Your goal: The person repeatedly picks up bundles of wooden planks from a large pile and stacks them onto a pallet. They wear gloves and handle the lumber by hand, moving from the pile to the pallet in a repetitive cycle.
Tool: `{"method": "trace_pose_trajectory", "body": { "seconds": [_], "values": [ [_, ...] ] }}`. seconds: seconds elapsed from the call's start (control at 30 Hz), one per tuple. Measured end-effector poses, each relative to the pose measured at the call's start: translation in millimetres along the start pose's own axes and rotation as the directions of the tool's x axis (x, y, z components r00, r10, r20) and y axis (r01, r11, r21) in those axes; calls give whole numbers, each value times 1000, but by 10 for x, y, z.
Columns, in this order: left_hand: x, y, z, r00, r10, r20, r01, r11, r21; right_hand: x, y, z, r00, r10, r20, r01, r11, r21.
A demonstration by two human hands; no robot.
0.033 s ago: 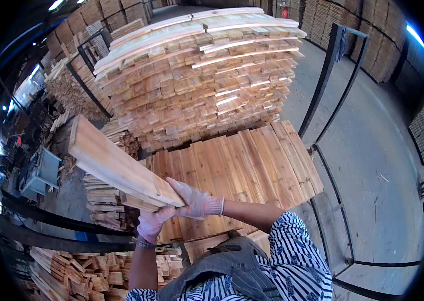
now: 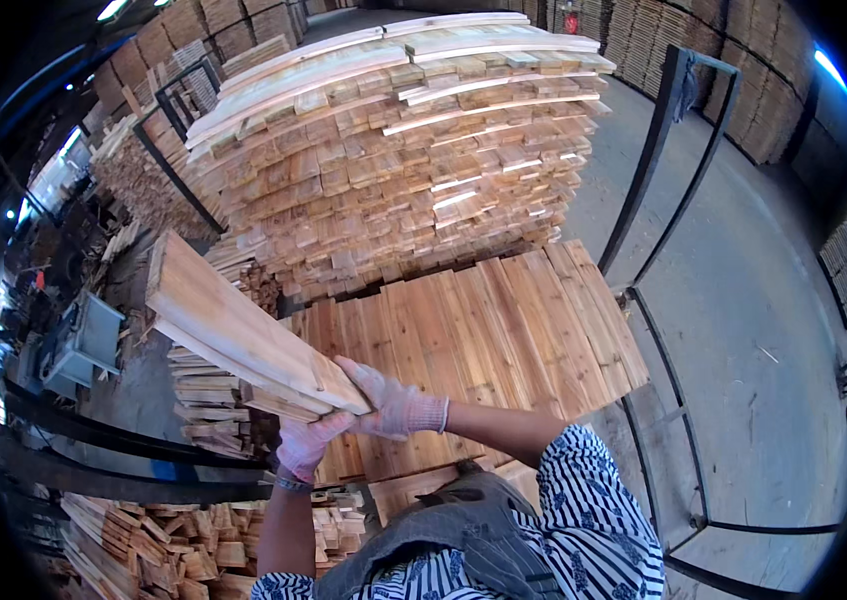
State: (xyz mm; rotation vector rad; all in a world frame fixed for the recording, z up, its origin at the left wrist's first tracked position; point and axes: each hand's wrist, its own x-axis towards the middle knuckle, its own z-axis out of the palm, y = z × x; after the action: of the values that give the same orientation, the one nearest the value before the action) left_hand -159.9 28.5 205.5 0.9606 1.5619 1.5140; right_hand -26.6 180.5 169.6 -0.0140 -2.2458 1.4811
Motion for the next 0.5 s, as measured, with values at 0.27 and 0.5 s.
{"method": "trace_pose_trajectory", "body": {
  "seconds": [0.27, 0.5],
  "values": [
    [757, 252, 144, 989, 83, -119, -93, 992, -81, 242, -294, -997, 956, 292, 12, -289, 939, 188],
    [1507, 521, -394, 948, -241, -207, 292, 919, 266, -959, 633, -2494, 858, 468, -213, -501, 664, -555]
  ]
}}
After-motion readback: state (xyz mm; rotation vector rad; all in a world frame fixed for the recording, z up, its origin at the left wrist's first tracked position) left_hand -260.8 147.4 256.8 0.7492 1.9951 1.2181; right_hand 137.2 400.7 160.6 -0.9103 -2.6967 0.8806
